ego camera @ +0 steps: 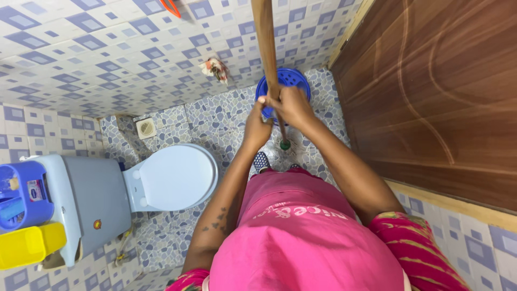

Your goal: The person mops a tiled bathroom floor using a mop and a bucket of water. They scrub different sections of the floor around the toilet and dip the mop into the blue bucket.

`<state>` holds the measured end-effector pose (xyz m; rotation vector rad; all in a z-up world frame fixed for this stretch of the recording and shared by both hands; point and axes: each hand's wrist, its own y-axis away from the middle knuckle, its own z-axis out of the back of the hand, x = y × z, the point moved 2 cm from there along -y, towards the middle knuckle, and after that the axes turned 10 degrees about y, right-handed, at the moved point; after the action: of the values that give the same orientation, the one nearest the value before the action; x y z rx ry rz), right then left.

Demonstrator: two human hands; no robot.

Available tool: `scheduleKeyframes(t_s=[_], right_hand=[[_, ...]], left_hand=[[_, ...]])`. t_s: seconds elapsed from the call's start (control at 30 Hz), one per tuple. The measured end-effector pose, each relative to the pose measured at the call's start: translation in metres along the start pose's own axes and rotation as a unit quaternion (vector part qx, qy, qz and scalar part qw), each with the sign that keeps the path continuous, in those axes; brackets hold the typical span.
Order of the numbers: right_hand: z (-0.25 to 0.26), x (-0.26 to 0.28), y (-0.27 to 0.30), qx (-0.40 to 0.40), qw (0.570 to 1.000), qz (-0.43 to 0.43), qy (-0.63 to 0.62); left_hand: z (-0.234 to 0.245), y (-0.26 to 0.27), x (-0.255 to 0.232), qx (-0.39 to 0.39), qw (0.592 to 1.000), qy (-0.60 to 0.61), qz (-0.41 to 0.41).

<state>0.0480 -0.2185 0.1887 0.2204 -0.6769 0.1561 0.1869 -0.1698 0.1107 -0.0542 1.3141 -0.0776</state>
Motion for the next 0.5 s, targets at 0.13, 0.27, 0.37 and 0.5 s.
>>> scheduleKeyframes(t_s=[0.13, 0.27, 0.37, 0.5], right_hand=[[0.063, 0.044, -0.007, -0.026, 0.999, -0.022, 0.02], [0.123, 0.068, -0.023, -0.154, 0.986, 0.053, 0.015], [0.163, 0.078, -0.033, -0.192, 0.977, 0.093, 0.032], [0.198, 0.09, -0.043, -0.139, 0.946, 0.231, -0.178]], left_hand=[[-0.022, -0.022, -0.009, 0.065, 0.995, 0.073, -0.01], [-0.029, -0.05, -0.057, 0.025, 0.989, 0.121, -0.077], [-0.02, -0.071, -0.098, 0.024, 0.989, 0.111, -0.091], [-0.009, -0.094, -0.146, 0.005, 0.976, 0.183, -0.119]])
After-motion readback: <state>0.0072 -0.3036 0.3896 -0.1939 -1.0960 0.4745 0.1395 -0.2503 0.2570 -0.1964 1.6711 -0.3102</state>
